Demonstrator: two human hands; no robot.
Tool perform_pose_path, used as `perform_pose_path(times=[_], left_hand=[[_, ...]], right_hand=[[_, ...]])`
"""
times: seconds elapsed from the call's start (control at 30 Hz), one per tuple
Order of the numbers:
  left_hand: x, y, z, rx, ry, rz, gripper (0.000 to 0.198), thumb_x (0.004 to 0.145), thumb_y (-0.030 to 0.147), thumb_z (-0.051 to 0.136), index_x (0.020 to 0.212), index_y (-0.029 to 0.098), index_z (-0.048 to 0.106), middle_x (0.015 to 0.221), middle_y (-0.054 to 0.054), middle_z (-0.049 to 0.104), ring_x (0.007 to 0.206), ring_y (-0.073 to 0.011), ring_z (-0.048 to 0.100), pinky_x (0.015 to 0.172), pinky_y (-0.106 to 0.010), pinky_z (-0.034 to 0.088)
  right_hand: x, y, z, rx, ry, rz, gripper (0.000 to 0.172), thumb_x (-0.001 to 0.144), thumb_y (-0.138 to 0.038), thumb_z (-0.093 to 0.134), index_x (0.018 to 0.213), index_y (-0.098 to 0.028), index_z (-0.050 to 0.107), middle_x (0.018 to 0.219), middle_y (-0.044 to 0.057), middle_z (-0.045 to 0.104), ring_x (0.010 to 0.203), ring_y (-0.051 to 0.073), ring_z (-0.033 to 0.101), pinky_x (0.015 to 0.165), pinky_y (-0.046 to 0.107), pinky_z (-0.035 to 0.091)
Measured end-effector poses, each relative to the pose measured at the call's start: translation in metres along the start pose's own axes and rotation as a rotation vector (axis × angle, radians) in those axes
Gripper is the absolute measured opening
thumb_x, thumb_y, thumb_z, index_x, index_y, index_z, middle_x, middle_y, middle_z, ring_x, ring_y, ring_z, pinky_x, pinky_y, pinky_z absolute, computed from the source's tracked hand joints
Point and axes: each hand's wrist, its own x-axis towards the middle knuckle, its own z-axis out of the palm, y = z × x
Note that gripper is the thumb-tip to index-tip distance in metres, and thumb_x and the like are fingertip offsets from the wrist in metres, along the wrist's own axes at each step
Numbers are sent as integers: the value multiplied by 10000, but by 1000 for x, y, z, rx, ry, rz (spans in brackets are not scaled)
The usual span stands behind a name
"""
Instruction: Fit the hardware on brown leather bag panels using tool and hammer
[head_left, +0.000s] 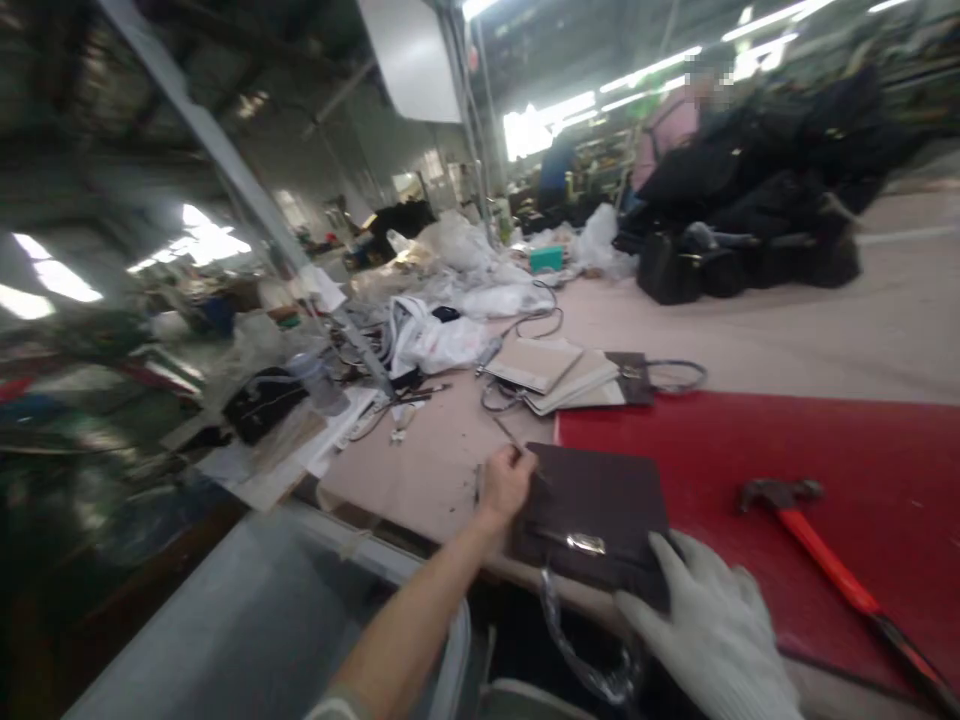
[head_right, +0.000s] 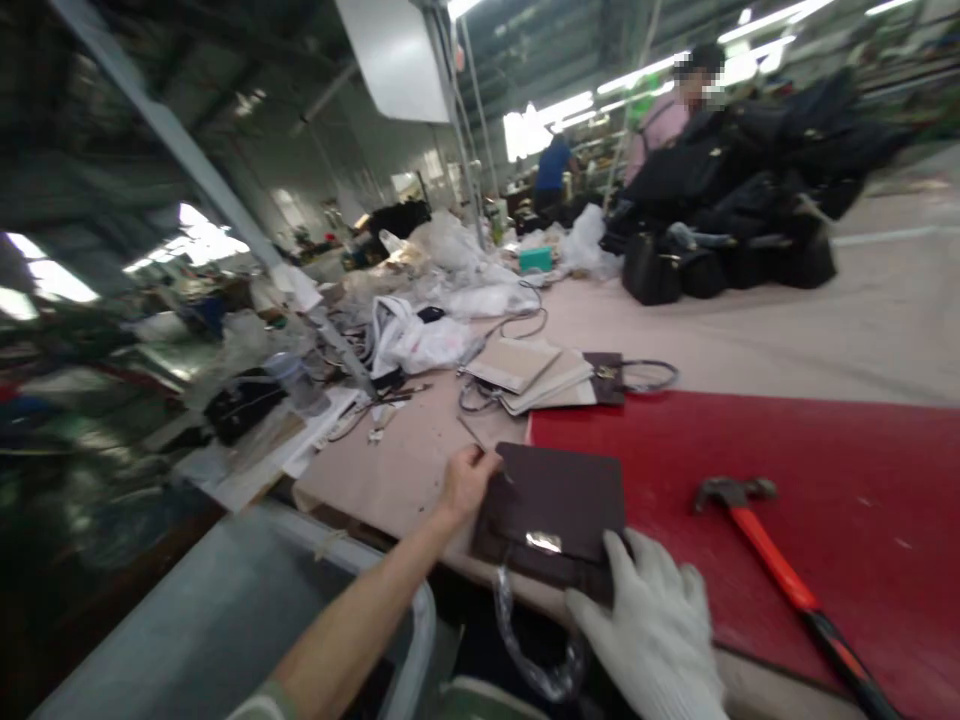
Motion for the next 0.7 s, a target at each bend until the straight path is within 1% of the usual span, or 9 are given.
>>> perform_pose_path(times=[0.07, 0.13, 0.2, 0.27, 0.37, 0.43, 0.5, 0.6, 0.7], left_hand=[[10, -23, -2, 87, 30, -130, 273, 1016, 320, 528, 958, 108, 690, 932, -95, 721, 911, -237, 696, 832, -373, 550], [21, -53, -14, 203, 53, -243, 280, 971, 290, 527, 836, 105, 688, 842, -143, 722, 910, -300, 704, 809, -385, 518], [26, -82, -26, 302, 52, -322, 236, 911, 280, 576, 808, 103, 694, 847, -193, 727, 937, -354, 706, 801, -403, 504], [23, -102, -32, 372, 44, -367, 216, 879, 267, 590, 801, 101, 704, 877, -227, 729, 957, -381, 705, 808, -418, 505], [9, -109, -24, 441, 83, -363, 242, 893, 253, 557, 957, 83, 718, 1119, -267, 700, 1142, -395, 651, 936, -460, 495], [-5, -99, -10, 445, 141, -235, 280, 917, 230, 529, 1105, 95, 686, 1287, -247, 637, 1273, -366, 577, 1049, -469, 457], [-20, -82, 3, 386, 126, 29, 262, 950, 206, 500, 1146, 142, 663, 1281, -185, 642, 1246, -309, 588, 1069, -437, 464], [-42, -54, 19, 288, -84, 473, 192, 986, 184, 502, 1103, 199, 653, 1130, -101, 682, 1072, -242, 640, 965, -379, 528], [-53, -31, 24, 418, -255, 679, 120, 974, 151, 547, 1043, 186, 639, 1048, -90, 663, 992, -251, 615, 873, -380, 538]], right_hand=[[-10, -4, -1, -115, -49, 70, 474, 866, -441, 641, 1207, -113, 673, 1233, 225, 656, 1132, 414, 602, 998, 641, 448], [-10, -9, -1, -135, -73, 110, 397, 944, -365, 565, 1224, -106, 674, 1261, 214, 655, 1141, 381, 599, 1032, 607, 423], [-5, -9, -2, -119, -77, 141, 323, 977, -271, 512, 1211, -134, 687, 1262, 180, 669, 1132, 345, 604, 1064, 587, 388], [0, -5, -4, -88, -85, 134, 304, 964, -203, 508, 1199, -163, 697, 1261, 148, 678, 1131, 325, 600, 1090, 575, 352], [11, 2, -7, -25, -150, 37, 325, 940, -169, 533, 1214, -185, 707, 1269, 118, 677, 1138, 309, 582, 1089, 523, 339], [20, 3, -10, -9, -239, -47, 315, 937, -166, 546, 1195, -197, 723, 1233, 102, 687, 1097, 296, 578, 1041, 467, 362], [30, 0, -13, -39, -341, -120, 305, 926, -148, 553, 1168, -198, 731, 1169, 103, 693, 1024, 285, 576, 938, 420, 386], [42, -8, -18, -122, -473, -215, 269, 897, -100, 554, 1086, -184, 727, 1057, 118, 676, 917, 270, 569, 781, 383, 364], [47, -12, -19, -179, -524, -295, 206, 896, -97, 559, 1022, -167, 706, 999, 125, 654, 863, 264, 561, 731, 373, 337]])
